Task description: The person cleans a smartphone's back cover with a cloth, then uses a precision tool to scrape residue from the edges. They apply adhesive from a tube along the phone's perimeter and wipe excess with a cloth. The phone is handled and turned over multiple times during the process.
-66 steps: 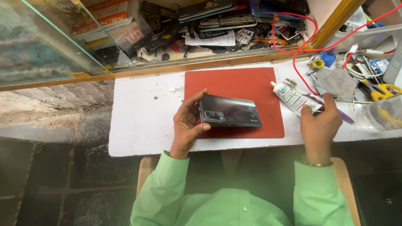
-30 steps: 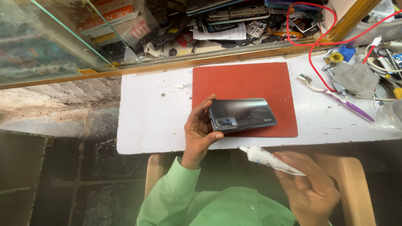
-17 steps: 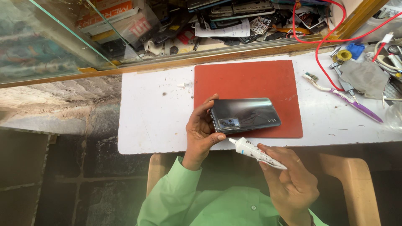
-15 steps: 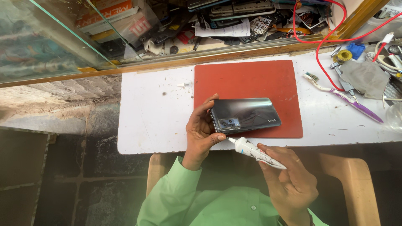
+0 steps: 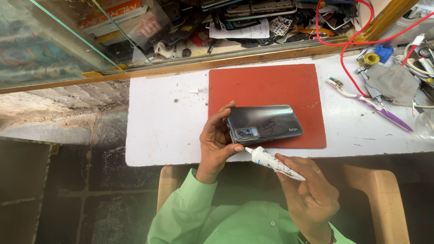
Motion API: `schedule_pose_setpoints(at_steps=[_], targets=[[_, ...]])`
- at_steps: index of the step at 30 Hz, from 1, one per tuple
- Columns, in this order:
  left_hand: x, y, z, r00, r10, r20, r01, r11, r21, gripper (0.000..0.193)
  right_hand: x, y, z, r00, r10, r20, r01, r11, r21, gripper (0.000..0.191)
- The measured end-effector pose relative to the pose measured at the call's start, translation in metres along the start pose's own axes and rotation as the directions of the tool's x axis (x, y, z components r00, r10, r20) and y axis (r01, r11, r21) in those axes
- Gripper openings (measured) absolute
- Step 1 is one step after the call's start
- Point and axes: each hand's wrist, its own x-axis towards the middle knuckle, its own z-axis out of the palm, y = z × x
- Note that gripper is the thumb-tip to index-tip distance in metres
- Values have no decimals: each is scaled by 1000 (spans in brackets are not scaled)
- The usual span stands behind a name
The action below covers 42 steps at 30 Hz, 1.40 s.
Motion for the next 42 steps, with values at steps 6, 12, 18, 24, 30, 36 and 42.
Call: schedule_pose_setpoints(at_steps=[6,12,18,24,30,36,42], targets=[[0,0,0,1000,0,0,0,1000,0,78,0,1,3,1000,-29,5,28,992,120,29],[0,0,-1,1000,2,4,-2,1000,3,79,-1,3,2,1000,-2,-11,2,1000,27,29],[0,-1,0,1000,6,1,-6,1000,9,79,-1,2,2,1000,4,-9,-3,999,38,29],[0,0,0,1000,7,3,-7,1000,17,79,1,-2,6,999,-48,14,46,992,120,29],[0,0,0,1000,1,0,-1,1000,10,79,2,-4,5,998,-61,7,60,996,71,29],[0,0,0,1000,3,0,-3,1000,7,79,1,-3,2,999,-48,-6,48,998,35,28],[0,-1,-1,1000,9,3,-9,1000,18,79,-1,3,3,999,-31,-31,31,1000,-2,28]])
